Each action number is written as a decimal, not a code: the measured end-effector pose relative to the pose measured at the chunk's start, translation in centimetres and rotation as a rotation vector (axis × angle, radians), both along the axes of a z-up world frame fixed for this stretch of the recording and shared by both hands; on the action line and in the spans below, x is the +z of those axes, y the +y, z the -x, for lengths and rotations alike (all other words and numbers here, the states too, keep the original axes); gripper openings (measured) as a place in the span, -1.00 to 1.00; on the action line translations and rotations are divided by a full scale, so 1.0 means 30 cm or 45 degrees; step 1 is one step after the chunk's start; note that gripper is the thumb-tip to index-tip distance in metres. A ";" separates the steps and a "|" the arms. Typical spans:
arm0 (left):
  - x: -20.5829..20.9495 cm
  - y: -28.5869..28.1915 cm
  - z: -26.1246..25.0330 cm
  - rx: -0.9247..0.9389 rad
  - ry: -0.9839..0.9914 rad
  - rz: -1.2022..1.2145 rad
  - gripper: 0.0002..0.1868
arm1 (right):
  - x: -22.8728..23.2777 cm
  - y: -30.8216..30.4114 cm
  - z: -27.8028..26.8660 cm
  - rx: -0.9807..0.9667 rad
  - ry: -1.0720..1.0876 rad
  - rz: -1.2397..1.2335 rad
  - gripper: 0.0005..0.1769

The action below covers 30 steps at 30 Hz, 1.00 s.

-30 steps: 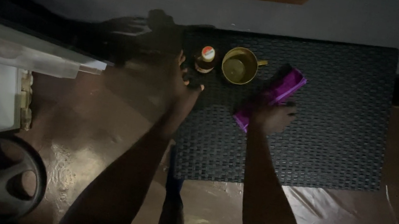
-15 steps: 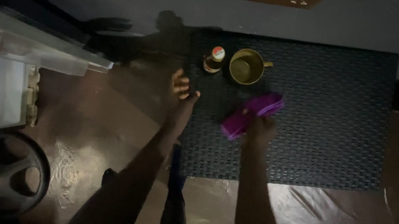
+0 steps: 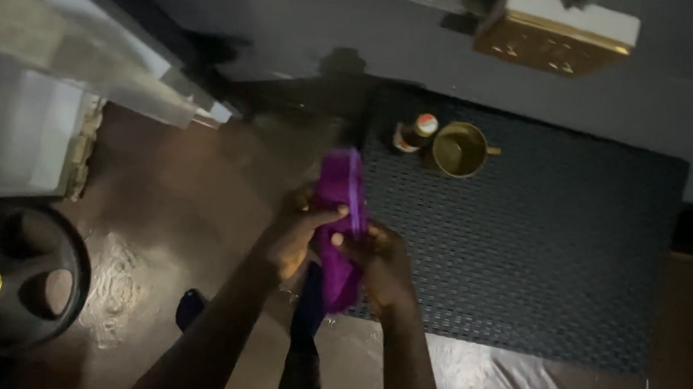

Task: Clean the refrigerator by removing items and wiping surfaces.

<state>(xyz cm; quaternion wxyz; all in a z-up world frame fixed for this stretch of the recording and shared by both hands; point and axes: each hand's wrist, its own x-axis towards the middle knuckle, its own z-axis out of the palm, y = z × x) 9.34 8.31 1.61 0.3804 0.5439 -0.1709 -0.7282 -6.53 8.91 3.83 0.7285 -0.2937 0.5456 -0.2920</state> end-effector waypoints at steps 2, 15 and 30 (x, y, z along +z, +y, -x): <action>-0.043 0.040 -0.060 0.120 0.097 0.184 -0.35 | 0.022 -0.010 -0.037 0.093 0.041 -0.027 -0.57; 0.156 0.223 -0.573 1.021 0.172 0.626 -0.62 | 0.166 -0.065 -0.496 0.500 0.377 -0.043 -0.49; 0.133 0.440 -1.331 1.565 -0.231 0.124 -0.70 | 0.224 -0.113 -1.281 0.590 0.274 0.044 -0.54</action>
